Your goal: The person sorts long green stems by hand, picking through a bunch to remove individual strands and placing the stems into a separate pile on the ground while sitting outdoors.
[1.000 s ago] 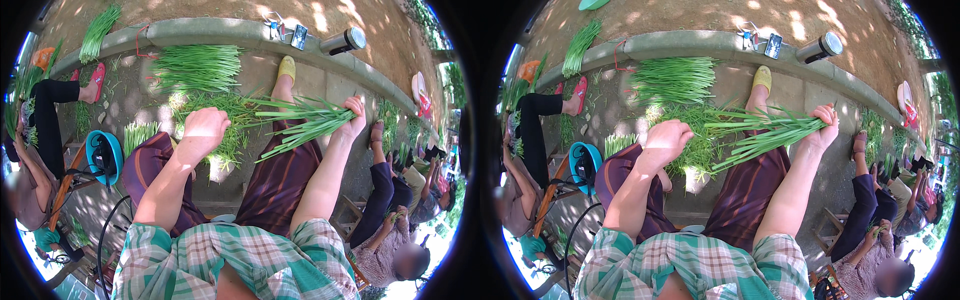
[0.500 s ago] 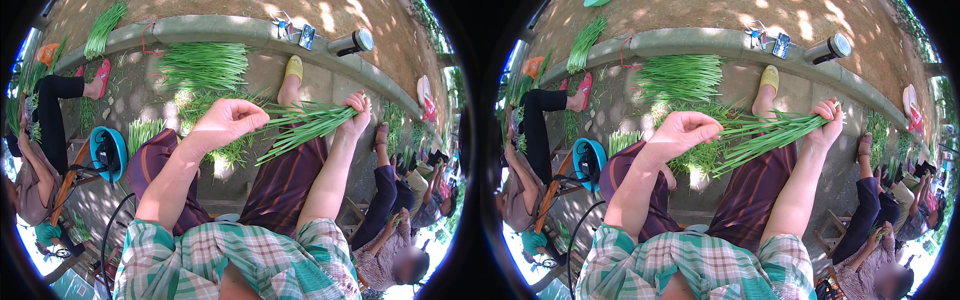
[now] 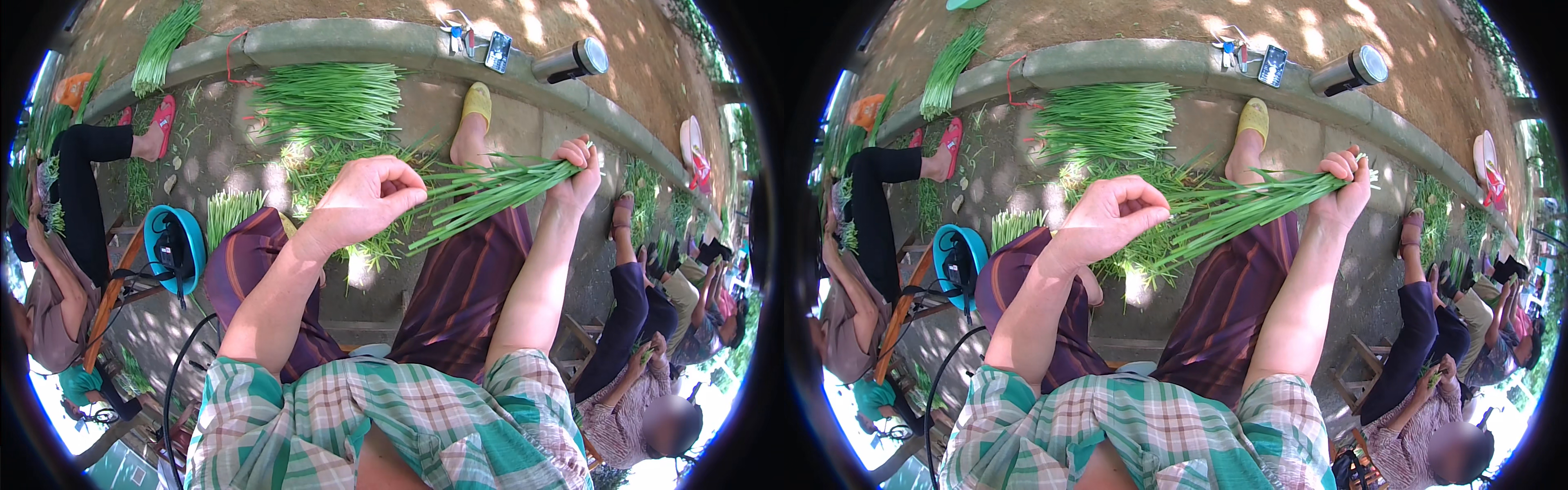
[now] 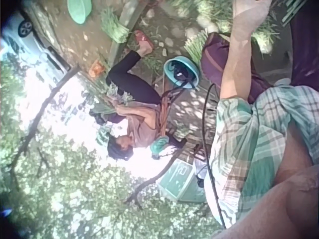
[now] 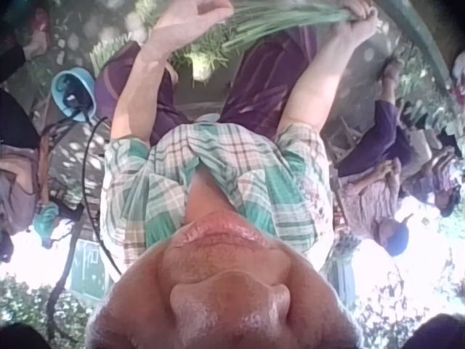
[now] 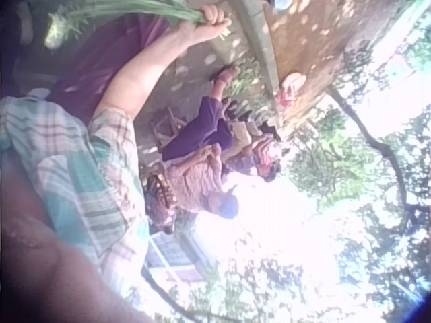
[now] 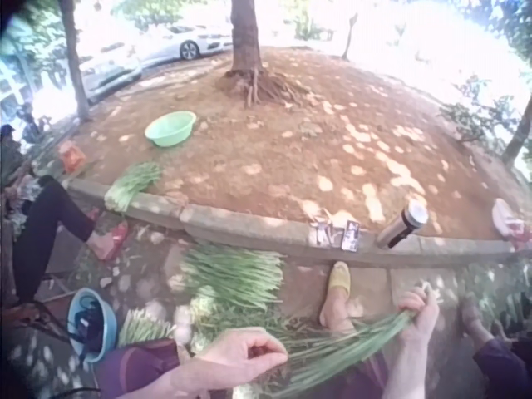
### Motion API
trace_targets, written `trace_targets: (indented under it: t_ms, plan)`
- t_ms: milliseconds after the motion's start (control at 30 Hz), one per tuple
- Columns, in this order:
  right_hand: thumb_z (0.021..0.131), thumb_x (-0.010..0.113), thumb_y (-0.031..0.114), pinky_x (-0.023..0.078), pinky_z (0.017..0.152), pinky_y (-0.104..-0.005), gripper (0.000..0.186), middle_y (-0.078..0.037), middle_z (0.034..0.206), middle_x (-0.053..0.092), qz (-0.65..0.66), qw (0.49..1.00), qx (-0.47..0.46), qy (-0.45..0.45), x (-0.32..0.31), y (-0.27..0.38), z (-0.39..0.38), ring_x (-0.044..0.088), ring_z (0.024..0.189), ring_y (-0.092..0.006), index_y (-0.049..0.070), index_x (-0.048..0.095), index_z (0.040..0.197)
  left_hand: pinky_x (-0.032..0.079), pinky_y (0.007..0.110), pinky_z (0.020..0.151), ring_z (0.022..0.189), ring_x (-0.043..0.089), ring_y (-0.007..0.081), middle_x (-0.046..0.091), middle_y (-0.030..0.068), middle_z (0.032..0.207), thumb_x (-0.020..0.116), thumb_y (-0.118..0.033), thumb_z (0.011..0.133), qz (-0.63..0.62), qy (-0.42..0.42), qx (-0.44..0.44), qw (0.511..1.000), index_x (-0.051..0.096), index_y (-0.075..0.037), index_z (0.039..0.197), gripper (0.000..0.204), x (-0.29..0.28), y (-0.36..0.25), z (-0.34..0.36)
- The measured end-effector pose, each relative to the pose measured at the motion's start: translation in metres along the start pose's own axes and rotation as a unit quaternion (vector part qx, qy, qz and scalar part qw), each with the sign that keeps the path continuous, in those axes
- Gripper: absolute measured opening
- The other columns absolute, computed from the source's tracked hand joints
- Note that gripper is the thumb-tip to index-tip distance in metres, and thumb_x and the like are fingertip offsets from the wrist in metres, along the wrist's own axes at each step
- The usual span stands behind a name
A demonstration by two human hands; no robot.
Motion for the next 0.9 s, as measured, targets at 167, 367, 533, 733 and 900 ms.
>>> trace_targets:
  t_ms: [167, 367, 533, 733, 900]
  plan:
    - [0.1, 0.039, 0.018, 0.043, 0.051, -0.0235, 0.021, 0.002, 0.067, 0.041, 0.018, 1.0, -0.01, -0.017, -0.006, 0.002, 0.002, 0.041, 0.056, -0.0101, 0.0, 0.05, 0.097, 0.044, 0.018, 0.066, 0.072, 0.053, 0.0025, 0.061, -0.0035, 0.08, 0.068, -0.008, 0.088, 0.003, -0.126, 0.099, 0.987, 0.066, -0.004, 0.092, 0.006, -0.01, -0.013, -0.001]
    - [0.099, 0.041, 0.017, 0.043, 0.05, -0.0228, 0.02, 0.002, 0.066, 0.041, 0.052, 0.999, 0.014, 0.006, 0.004, -0.009, -0.001, 0.041, 0.056, -0.0098, -0.001, 0.05, 0.096, 0.048, 0.019, 0.068, 0.071, 0.056, 0.0048, 0.062, -0.0025, 0.082, 0.067, -0.009, 0.089, -0.131, -0.159, 0.063, 0.977, 0.065, -0.004, 0.096, 0.009, -0.011, 0.005, 0.001]
    - [0.098, 0.042, 0.014, 0.042, 0.05, -0.0225, 0.019, 0.003, 0.066, 0.041, 0.076, 0.996, 0.032, 0.031, 0.017, -0.022, -0.006, 0.04, 0.055, -0.009, -0.002, 0.052, 0.097, 0.051, 0.02, 0.066, 0.071, 0.058, 0.0052, 0.064, -0.0011, 0.084, 0.068, -0.011, 0.089, -0.173, -0.202, 0.064, 0.962, 0.065, -0.003, 0.097, 0.012, -0.016, 0.008, -0.002]
    - [0.094, 0.044, 0.003, 0.043, 0.048, -0.0204, 0.007, 0.002, 0.065, 0.04, 0.06, 0.997, -0.05, 0.025, 0.011, 0.007, -0.005, 0.043, 0.053, -0.0085, -0.003, 0.047, 0.096, 0.051, 0.022, 0.064, 0.067, 0.059, 0.0068, 0.064, -0.0002, 0.083, 0.069, -0.016, 0.089, -0.267, -0.279, 0.059, 0.92, 0.065, -0.003, 0.097, 0.016, -0.052, 0.023, -0.005]
    - [0.093, 0.044, 0.002, 0.046, 0.048, -0.0211, 0.006, 0.0, 0.065, 0.041, 0.054, 0.996, -0.074, 0.012, 0.003, 0.033, -0.013, 0.045, 0.053, -0.0095, -0.002, 0.048, 0.095, 0.052, 0.022, 0.066, 0.066, 0.056, 0.004, 0.062, -0.0014, 0.081, 0.066, -0.018, 0.091, -0.262, -0.274, 0.015, 0.925, 0.065, -0.002, 0.101, 0.019, -0.076, 0.026, -0.01]
Point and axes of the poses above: each hand's wrist, its own z-axis towards the middle knuckle, its own x-axis out of the palm, y = z × x, the point moved 7 cm from there along z, towards the middle knuckle
